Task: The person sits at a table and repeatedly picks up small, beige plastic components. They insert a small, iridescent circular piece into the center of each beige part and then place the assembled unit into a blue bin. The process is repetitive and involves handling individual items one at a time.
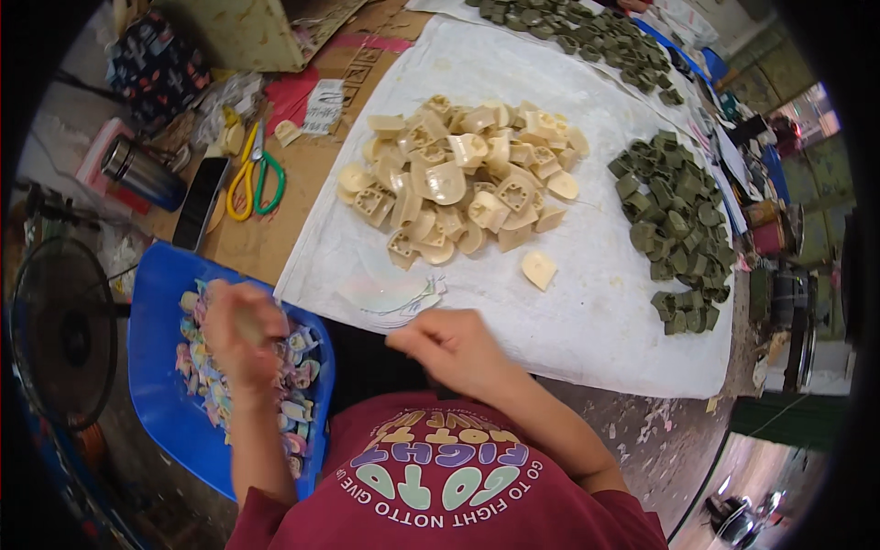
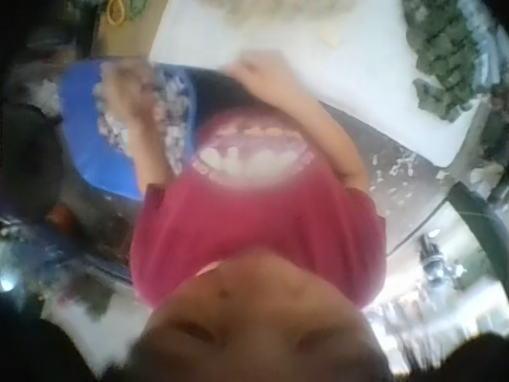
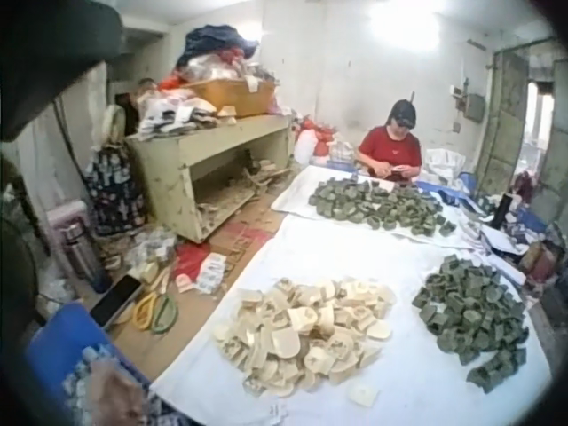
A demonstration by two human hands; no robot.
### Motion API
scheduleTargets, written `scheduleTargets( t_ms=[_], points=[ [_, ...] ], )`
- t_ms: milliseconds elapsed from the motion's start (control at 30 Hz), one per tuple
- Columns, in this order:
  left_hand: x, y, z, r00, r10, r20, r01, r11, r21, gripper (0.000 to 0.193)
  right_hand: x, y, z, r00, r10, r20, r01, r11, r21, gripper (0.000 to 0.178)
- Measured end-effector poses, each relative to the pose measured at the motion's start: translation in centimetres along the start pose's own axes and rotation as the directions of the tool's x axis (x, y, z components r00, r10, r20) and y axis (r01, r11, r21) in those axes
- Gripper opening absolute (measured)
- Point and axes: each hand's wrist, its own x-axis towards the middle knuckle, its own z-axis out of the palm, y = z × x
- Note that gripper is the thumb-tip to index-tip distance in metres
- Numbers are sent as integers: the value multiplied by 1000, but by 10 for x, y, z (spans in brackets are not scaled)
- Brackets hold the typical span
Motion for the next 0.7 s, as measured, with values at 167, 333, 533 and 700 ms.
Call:
scheduleTargets(
  t_ms=[167,333,533,700],
  points=[
    [-41,55,-121,868,306,-390,389,68,919,48,23,11,-11,908,-404,-113,291,801,-523,15],
    [-47,23,-106,893,450,19,68,-177,982,55,53,22,11,881,-453,136,388,528,-755,11],
    [-10,-26,22,882,226,413,-455,186,871,71,64,28,10,934,-340,105,314,649,-693,6],
    [14,-78,27,843,-9,538,-529,167,832,76,42,19,-36,907,-355,-228,237,876,-420,8]
  ],
)
